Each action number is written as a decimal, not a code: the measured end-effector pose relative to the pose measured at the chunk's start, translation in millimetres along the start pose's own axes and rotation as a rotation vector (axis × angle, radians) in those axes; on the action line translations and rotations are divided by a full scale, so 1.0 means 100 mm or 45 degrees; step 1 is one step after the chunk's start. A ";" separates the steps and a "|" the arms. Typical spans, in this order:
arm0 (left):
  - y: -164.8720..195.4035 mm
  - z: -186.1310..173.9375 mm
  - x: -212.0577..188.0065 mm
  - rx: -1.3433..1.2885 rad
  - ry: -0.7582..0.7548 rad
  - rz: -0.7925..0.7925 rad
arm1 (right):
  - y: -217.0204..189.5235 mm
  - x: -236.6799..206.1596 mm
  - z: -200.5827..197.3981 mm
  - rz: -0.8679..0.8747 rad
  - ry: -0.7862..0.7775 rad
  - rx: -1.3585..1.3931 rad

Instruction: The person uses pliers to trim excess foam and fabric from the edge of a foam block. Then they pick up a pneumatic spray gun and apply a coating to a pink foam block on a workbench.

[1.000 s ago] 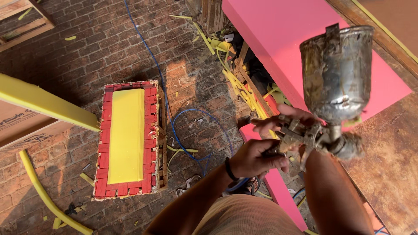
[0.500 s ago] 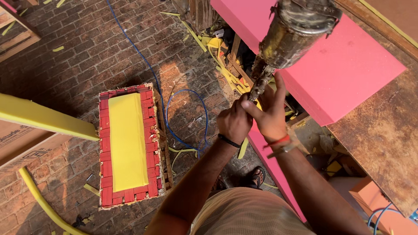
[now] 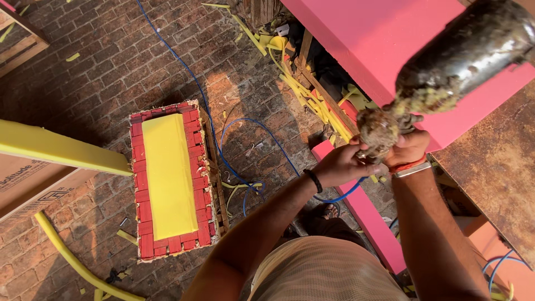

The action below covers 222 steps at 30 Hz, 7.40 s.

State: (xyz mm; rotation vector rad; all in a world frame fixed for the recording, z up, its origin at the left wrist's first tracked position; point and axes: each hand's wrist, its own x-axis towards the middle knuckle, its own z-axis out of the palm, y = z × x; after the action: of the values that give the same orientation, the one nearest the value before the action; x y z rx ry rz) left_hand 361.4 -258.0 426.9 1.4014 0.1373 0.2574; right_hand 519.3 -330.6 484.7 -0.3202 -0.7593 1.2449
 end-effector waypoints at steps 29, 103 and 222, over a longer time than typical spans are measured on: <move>-0.16 -4.19 0.51 1.013 1.401 -0.932 | -1.74 0.41 -1.54 -0.233 0.922 -1.197; -1.24 -2.64 -1.30 0.389 2.014 -0.801 | -0.60 1.38 -0.48 0.005 0.712 -1.232; -0.36 2.28 -0.44 -0.438 -0.828 -0.445 | -1.48 -2.43 -0.19 0.359 0.110 -0.204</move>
State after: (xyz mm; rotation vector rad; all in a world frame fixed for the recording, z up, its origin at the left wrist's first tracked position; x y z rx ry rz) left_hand 378.8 -492.1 427.3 1.0364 -0.1928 -0.4493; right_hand 610.9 -601.0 477.4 -0.6251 -0.7588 1.4272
